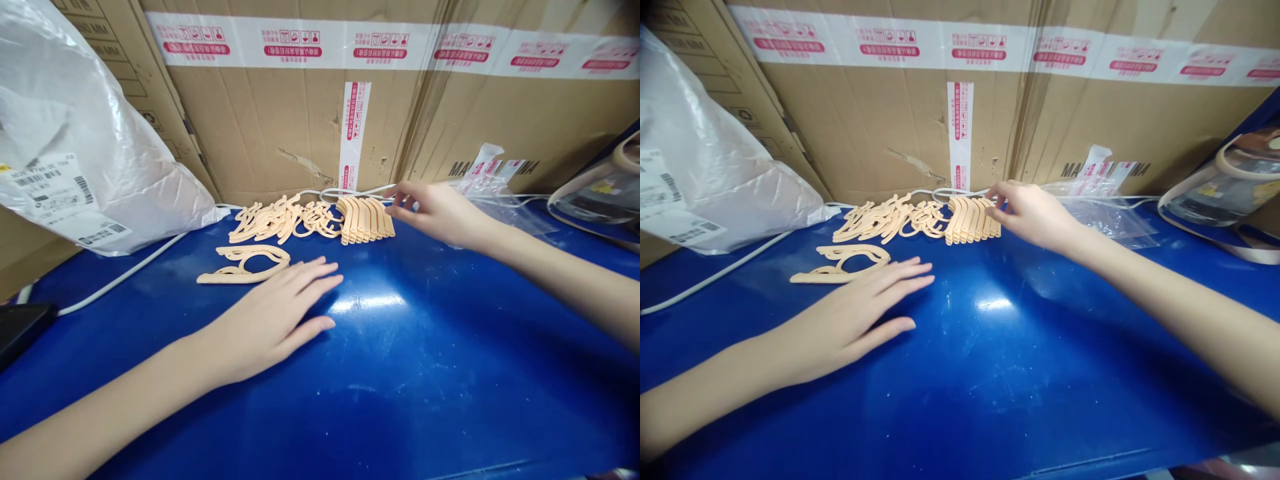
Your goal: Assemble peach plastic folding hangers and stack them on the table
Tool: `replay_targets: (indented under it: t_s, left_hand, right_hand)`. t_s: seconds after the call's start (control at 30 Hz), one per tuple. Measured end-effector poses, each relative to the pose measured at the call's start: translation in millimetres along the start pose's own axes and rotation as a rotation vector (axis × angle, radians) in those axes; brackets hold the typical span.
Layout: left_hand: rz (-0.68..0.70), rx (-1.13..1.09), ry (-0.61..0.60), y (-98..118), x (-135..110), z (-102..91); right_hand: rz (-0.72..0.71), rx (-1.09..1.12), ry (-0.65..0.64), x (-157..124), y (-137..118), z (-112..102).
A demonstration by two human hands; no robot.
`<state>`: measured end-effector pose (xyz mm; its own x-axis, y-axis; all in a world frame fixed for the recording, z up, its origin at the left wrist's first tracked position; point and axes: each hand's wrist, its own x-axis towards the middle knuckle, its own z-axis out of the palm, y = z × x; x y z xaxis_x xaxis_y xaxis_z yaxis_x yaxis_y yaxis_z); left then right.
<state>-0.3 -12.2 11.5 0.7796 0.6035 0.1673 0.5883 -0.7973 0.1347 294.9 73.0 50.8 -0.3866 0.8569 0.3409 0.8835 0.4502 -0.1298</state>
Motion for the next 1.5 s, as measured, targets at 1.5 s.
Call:
replay_targets:
  t_s: [1.5]
  left_hand:
    - [-0.030,-0.068,-0.008,4,-2,9.5]
  right_hand:
    - [-0.022,-0.028,-0.114,37,-7,-4]
